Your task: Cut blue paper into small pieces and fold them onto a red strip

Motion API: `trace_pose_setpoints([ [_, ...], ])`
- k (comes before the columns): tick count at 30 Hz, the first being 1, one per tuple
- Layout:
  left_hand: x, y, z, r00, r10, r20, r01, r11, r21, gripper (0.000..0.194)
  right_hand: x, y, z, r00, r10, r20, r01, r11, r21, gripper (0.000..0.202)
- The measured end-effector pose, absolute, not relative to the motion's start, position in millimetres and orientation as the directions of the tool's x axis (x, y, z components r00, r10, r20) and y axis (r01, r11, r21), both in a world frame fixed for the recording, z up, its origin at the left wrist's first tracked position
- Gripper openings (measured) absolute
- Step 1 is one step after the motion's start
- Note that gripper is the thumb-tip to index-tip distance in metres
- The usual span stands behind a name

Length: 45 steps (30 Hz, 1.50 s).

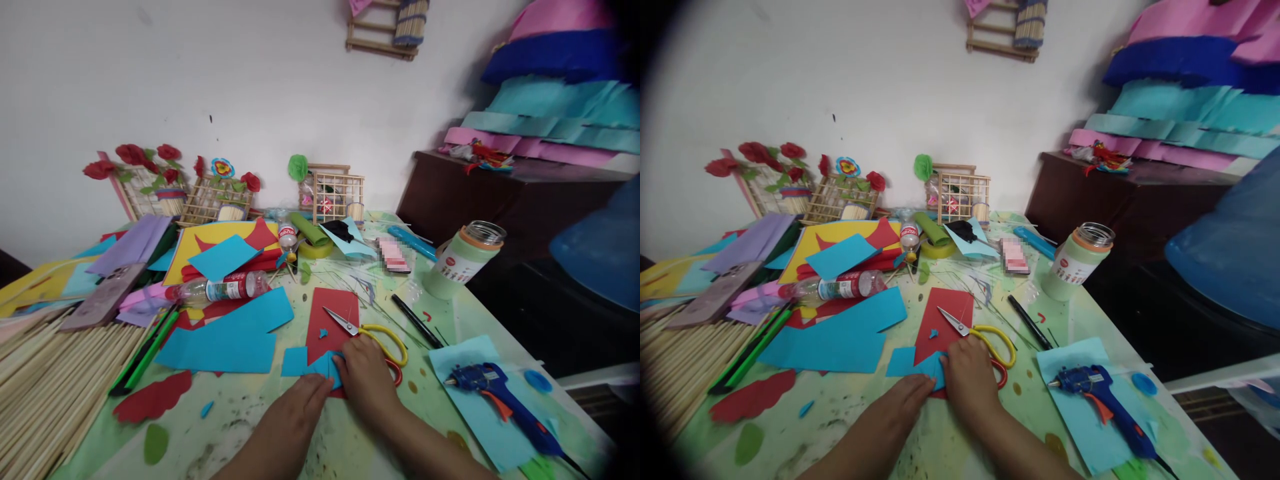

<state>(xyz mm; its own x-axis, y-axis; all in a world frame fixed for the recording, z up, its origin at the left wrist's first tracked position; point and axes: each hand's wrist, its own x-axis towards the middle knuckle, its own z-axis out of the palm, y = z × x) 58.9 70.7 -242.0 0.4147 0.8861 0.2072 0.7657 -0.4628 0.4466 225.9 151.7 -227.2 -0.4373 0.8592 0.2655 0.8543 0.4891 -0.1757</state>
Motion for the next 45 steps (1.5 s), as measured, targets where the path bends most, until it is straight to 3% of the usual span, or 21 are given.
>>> trace_pose_setpoints([
  [9,69.6,76.4,-224.4,0.475,0.872,0.118,0.779,-0.48,0.404,0.027,228.4,151.1,-226.7,-0.426,0.869,0.251,0.859,0.475,-0.191,0.008],
  [14,68.3,74.8,-224.0,0.488,0.858,0.16,0.801,-0.513,0.308,0.03,229.4,149.0,-239.0,-0.473,0.772,0.425,0.819,0.563,-0.112,0.054],
  [20,66.4,74.1,-218.3,0.506,0.849,0.152,0.82,-0.528,0.219,0.035,238.7,157.0,-243.4,-0.42,0.799,0.431,0.87,0.489,-0.06,0.055],
  [26,68.4,74.8,-213.8,0.489,0.853,0.183,0.827,-0.52,0.214,0.033,249.7,155.2,-238.7,-0.47,0.823,0.317,0.835,0.531,-0.142,0.076],
  [31,72.0,77.9,-209.5,0.431,0.888,0.156,0.84,-0.459,0.288,0.019,252.9,155.9,-225.9,-0.42,0.862,0.284,0.839,0.488,-0.24,0.063],
  [36,73.9,81.7,-218.1,0.38,0.909,0.172,0.854,-0.417,0.311,0.016,254.8,156.9,-217.1,-0.74,0.635,0.221,0.548,0.76,-0.35,0.018],
  [41,71.8,84.4,-229.7,0.351,0.902,0.251,0.855,-0.418,0.307,0.016,253.1,162.7,-229.8,-0.818,0.522,0.241,0.455,0.844,-0.284,0.008],
  [45,70.7,84.9,-235.1,0.339,0.884,0.322,0.87,-0.425,0.251,0.017,249.3,162.4,-236.9,-0.85,0.412,0.327,0.384,0.911,-0.149,0.016],
])
